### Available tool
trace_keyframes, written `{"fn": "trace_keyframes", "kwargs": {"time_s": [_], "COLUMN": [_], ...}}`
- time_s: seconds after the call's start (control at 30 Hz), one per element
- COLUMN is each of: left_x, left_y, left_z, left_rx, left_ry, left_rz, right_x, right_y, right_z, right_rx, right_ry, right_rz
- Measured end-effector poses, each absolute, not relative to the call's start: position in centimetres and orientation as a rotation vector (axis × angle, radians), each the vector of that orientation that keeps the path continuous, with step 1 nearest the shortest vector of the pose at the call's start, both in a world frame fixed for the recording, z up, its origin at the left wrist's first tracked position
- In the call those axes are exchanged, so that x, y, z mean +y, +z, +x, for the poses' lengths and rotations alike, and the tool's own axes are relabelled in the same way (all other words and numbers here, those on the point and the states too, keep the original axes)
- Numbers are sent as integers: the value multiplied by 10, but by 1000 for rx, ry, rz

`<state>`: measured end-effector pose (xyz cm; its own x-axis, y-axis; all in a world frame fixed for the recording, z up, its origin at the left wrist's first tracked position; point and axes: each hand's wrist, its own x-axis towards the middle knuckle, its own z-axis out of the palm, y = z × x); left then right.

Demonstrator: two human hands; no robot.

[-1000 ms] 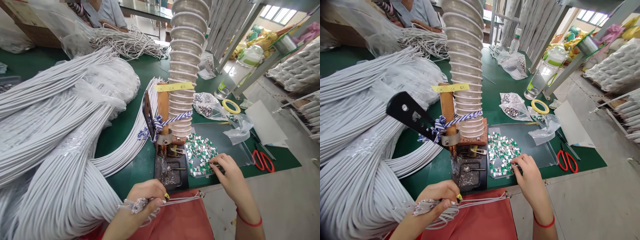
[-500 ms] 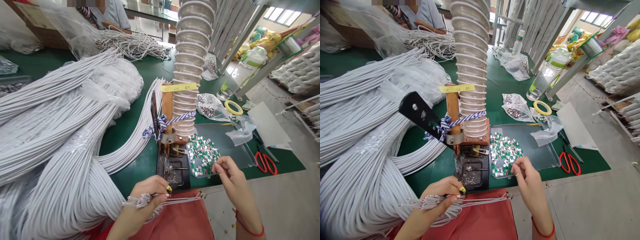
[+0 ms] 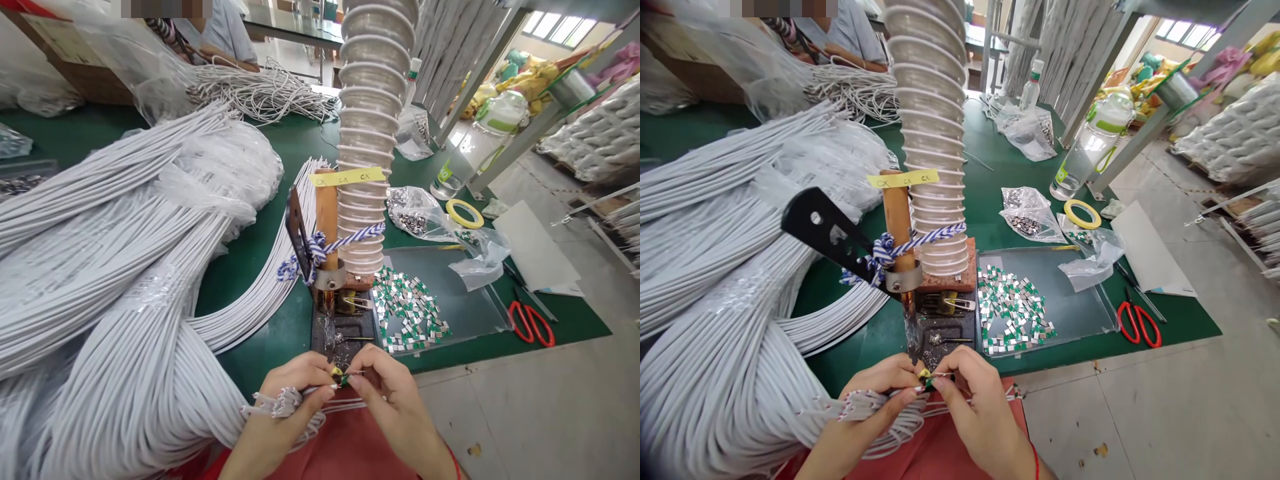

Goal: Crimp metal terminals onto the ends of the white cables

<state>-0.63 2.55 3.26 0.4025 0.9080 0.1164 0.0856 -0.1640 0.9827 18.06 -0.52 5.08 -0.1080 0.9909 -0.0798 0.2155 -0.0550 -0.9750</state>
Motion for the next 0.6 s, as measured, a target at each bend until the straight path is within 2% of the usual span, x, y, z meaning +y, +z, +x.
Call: {"fn": "trace_keyframes", "kwargs": {"time_s": [0.23,0.4,0.6], "left_x": [24,19,18], "left_y": [34,30,30], "left_z": [-4,-1,2], "left_rx": [959,1088,1137], "left_ry": [989,1007,1000], "left_rz": [1558,1566,1574], "right_x": [-10,-10,-12], "right_y": [41,43,41], "right_z": [176,170,165], "right_rx": [-1336,-1426,-1348], "right_ry": [1157,1071,1252], "right_rz": [-1291,-1408,-1405]}}
